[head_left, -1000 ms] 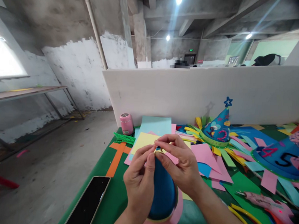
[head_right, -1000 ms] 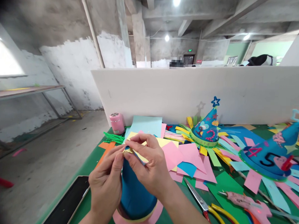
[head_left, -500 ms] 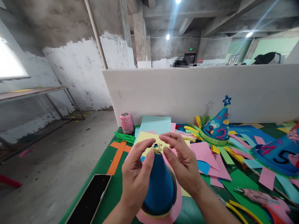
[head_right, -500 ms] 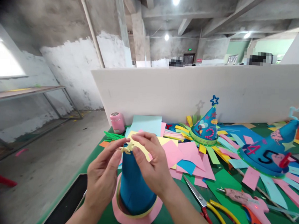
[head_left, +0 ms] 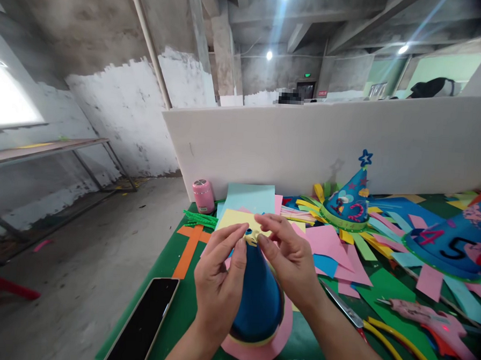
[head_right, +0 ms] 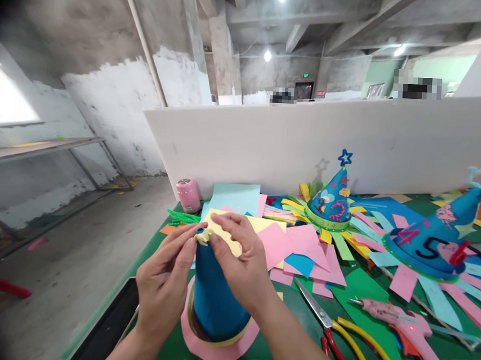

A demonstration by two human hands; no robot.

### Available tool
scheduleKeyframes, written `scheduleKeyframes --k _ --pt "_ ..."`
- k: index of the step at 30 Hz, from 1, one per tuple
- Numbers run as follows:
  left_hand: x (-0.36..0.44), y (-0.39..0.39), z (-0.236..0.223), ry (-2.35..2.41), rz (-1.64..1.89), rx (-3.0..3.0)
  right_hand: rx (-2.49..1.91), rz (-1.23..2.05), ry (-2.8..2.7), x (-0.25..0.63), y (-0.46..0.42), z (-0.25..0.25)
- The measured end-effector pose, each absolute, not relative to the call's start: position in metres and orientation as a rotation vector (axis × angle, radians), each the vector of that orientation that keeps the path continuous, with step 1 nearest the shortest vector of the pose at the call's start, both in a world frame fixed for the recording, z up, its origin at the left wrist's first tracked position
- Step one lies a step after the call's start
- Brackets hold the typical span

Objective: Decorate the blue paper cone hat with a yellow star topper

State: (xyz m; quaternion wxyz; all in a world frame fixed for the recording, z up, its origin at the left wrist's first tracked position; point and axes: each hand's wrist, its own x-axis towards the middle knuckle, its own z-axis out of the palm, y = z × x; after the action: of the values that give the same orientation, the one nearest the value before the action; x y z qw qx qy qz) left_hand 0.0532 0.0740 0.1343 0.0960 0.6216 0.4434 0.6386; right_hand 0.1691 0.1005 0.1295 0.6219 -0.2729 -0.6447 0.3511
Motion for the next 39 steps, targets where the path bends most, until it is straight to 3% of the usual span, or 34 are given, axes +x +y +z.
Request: scheduleKeyframes --k 6,16,27,39 --pt "0.051 0.073 0.137 1.27 1.836 1.827 -0.661 0.482 -1.474 0.17 0.082 0.122" --pt "0.049 0.078 0.145 1.252 1.798 1.842 -0.692 0.328 -1.556 0.167 0.078 0.111" --pt "0.046 0.08 0.144 1.197 1.778 1.768 -0.704 0.475 -1.542 0.163 0.084 0.125" --pt "0.047 0.081 0.133 1.228 1.867 1.843 -0.733 0.399 -1.565 0.159 0.083 0.123"
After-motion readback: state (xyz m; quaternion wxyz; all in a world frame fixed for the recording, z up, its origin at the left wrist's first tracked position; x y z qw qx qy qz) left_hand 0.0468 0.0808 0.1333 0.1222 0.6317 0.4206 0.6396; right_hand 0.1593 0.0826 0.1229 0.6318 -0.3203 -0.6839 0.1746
